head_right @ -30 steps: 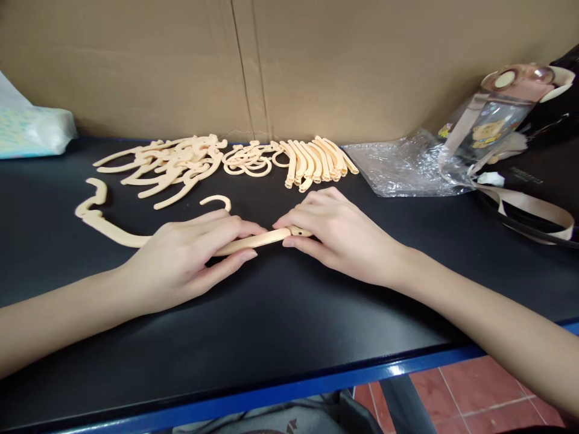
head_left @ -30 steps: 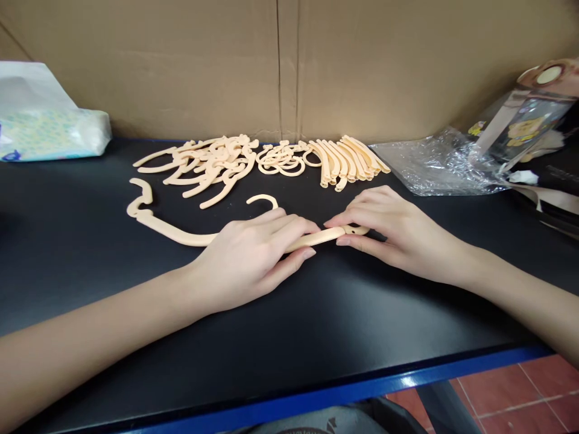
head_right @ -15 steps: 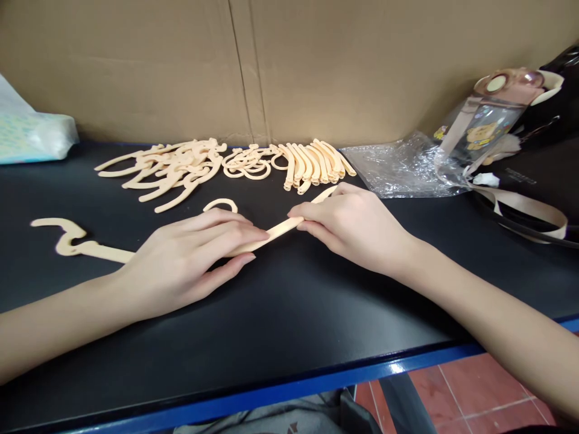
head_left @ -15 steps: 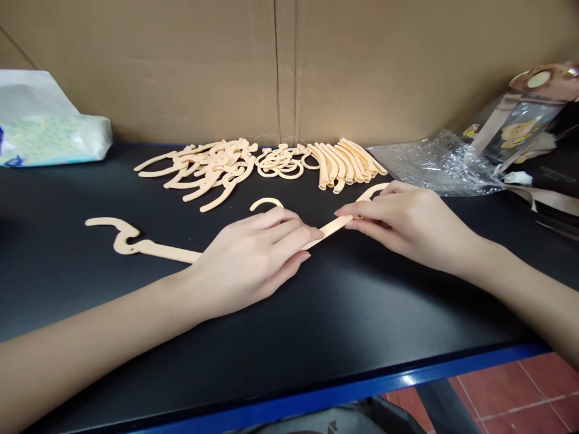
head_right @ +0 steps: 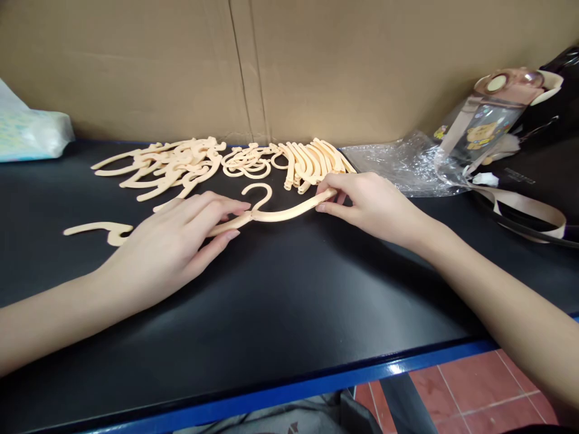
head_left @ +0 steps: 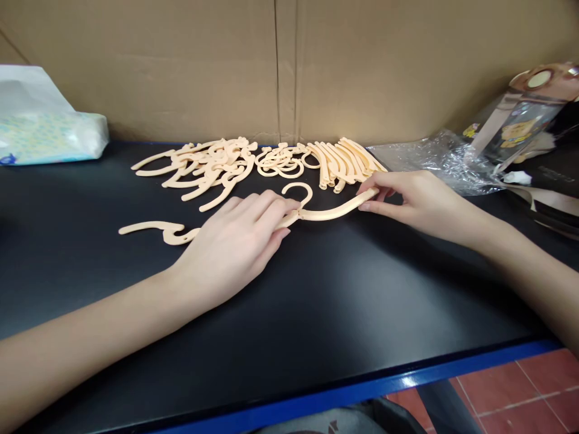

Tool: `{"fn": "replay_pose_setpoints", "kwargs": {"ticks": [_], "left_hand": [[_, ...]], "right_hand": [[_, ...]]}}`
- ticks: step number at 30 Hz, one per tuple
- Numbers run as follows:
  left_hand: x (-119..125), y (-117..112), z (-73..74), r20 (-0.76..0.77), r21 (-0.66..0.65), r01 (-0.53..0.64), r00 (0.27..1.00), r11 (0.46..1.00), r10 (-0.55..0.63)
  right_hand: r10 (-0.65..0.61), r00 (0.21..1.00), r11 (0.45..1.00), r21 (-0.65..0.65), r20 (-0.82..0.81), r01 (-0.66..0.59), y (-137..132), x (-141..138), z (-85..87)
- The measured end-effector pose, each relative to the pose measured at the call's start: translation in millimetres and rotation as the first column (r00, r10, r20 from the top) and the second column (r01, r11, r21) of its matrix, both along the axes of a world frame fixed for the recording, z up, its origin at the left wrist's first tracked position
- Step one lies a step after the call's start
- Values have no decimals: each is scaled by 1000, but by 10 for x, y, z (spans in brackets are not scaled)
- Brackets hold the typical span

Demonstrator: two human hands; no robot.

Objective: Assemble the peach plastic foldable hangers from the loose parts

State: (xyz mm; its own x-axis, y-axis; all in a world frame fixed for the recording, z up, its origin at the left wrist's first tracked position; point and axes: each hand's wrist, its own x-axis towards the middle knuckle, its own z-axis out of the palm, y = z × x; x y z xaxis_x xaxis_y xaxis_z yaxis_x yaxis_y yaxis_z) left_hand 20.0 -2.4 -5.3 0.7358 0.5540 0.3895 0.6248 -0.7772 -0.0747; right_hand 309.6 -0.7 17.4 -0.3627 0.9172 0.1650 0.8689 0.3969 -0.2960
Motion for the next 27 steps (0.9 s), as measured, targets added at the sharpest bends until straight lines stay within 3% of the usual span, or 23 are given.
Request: {"fn": "replay_pose_setpoints", "kwargs": {"ticks": [6, 11, 15, 21, 27], "left_hand": [[-73, 20, 56, -230, 210, -158, 951, 965, 206], [-51, -65, 136, -390, 253, -261, 854, 932, 345], [-43, -189, 182, -429, 232, -396, 778, 888, 459], [-65, -294, 212, -518, 152, -496, 696, 855, 497], [-46, -296, 229, -481, 232, -407, 741, 883, 468]], "right_hand": [[-22, 998, 1000, -11, -62, 22, 26, 48, 3], [-54, 997, 997, 44, -53, 57, 32, 70, 11], [-79, 995, 992, 89, -62, 84, 28, 64, 21], [-59, 995, 994, 89, -86, 66, 27, 46, 12], [0, 999, 994, 111, -52, 6, 55, 78, -30]]}}
